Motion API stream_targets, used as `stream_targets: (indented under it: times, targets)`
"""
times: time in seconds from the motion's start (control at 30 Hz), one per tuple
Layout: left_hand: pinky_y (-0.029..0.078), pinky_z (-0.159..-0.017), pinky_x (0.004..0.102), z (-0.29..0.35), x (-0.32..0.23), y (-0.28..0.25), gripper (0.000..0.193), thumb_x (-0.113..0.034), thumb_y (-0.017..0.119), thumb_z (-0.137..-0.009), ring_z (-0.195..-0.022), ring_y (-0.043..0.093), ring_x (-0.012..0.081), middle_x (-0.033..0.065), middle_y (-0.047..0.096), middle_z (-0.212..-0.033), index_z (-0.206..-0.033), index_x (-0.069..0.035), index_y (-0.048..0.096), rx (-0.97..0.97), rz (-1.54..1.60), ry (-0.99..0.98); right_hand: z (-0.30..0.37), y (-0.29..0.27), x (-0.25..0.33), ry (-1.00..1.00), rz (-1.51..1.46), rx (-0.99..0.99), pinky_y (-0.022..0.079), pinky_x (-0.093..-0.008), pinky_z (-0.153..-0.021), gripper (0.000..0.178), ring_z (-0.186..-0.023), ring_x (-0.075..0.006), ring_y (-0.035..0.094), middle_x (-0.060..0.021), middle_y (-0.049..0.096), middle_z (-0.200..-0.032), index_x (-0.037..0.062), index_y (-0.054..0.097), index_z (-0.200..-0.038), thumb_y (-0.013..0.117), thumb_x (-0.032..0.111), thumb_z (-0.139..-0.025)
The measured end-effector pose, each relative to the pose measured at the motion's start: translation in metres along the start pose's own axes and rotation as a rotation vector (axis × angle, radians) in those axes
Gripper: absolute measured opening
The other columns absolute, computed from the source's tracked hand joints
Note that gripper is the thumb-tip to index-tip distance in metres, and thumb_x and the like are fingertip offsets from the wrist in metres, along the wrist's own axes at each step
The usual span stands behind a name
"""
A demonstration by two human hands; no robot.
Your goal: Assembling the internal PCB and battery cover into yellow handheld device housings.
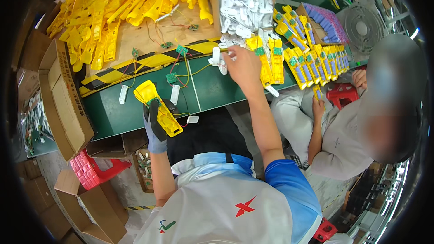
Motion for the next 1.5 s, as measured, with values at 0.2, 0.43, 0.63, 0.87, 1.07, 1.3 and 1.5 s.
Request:
stream_targets:
  times: [0.2,0.43,0.63,0.87,1.07,1.3,1.5]
  targets:
    - [0.052,-0.062,0.0309,-0.003,-0.004,0.0,0.025,-0.023,0.054,-0.1,-0.067,0.063,0.0189,0.0099,0.062,-0.081,-0.117,-0.005,0.049,0.029,0.123,-0.037,-0.002,-0.007,-0.013,-0.067,0.188,0.071,0.052,-0.0387,-0.071,0.028,-0.073,-0.0269,0.067,-0.0105,0.067,-0.098,0.0089,0.073,-0.102,0.076,0.023,-0.078]
    - [0.052,-0.058,0.0315,-0.012,-0.012,-0.011,0.03,-0.031,0.052,-0.1,-0.064,0.062,0.0202,0.0112,0.061,-0.077,-0.118,-0.006,0.048,0.086,0.327,-0.138,-0.007,0.003,0.003,-0.104,0.026,0.172,0.051,-0.0396,-0.067,0.016,-0.075,-0.0286,0.067,-0.0078,0.067,-0.094,0.0078,0.073,-0.091,0.074,0.02,-0.079]
    - [0.054,-0.057,0.0319,-0.017,-0.008,-0.008,0.028,-0.03,0.057,-0.098,-0.062,0.065,0.0213,0.0114,0.062,-0.073,-0.108,-0.004,0.053,0.073,0.263,-0.21,-0.004,0.013,-0.013,-0.287,0.011,0.028,0.051,-0.037,-0.064,0.01,-0.071,-0.0262,0.068,-0.0113,0.07,-0.09,0.0068,0.069,-0.092,0.068,0.014,-0.085]
    - [0.054,-0.055,0.0328,-0.013,-0.019,-0.004,0.029,-0.031,0.058,-0.098,-0.061,0.064,0.0222,0.0125,0.063,-0.076,-0.112,-0.006,0.051,0.13,0.292,-0.199,0.036,-0.011,0.017,-0.098,-0.751,0.029,0.051,-0.0245,-0.064,0.011,-0.072,-0.0138,0.067,-0.0104,0.069,-0.086,0.0,0.061,-0.101,0.057,0.009,-0.097]
    - [0.053,-0.054,0.0293,-0.013,-0.011,0.0,0.029,-0.026,0.06,-0.097,-0.063,0.064,0.0175,0.0083,0.064,-0.079,-0.116,-0.006,0.053,0.029,0.114,-0.141,0.068,0.032,0.079,-0.387,-1.115,0.69,0.051,-0.0263,-0.066,0.008,-0.075,-0.016,0.059,-0.011,0.059,-0.09,-0.0014,0.062,-0.094,0.065,-0.002,-0.087]
    - [0.052,-0.054,0.0262,-0.015,-0.005,0.003,0.03,-0.023,0.063,-0.095,-0.065,0.063,0.0136,0.005,0.061,-0.09,-0.117,-0.005,0.053,-0.009,0.02,-0.059,0.053,0.054,0.076,-0.193,-1.17,0.78,0.049,-0.0249,-0.072,0.01,-0.08,-0.0121,0.057,-0.0057,0.053,-0.092,0.0004,0.057,-0.095,0.065,0.001,-0.089]
    - [0.052,-0.054,0.0268,-0.009,-0.015,0.008,0.032,-0.025,0.063,-0.096,-0.063,0.061,0.0129,0.0045,0.06,-0.089,-0.118,-0.005,0.052,0.012,0.008,-0.085,0.049,0.058,0.08,-0.199,-1.148,0.79,0.047,-0.0241,-0.072,0.01,-0.08,-0.0107,0.054,-0.0036,0.054,-0.091,0.0009,0.057,-0.093,0.066,0.002,-0.088]
Point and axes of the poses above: each hand's wrist, its own z-axis away from the middle knuckle, its own y-axis out of the palm, x = y × z, the point moved 1 cm from there along -z, towards the middle knuckle
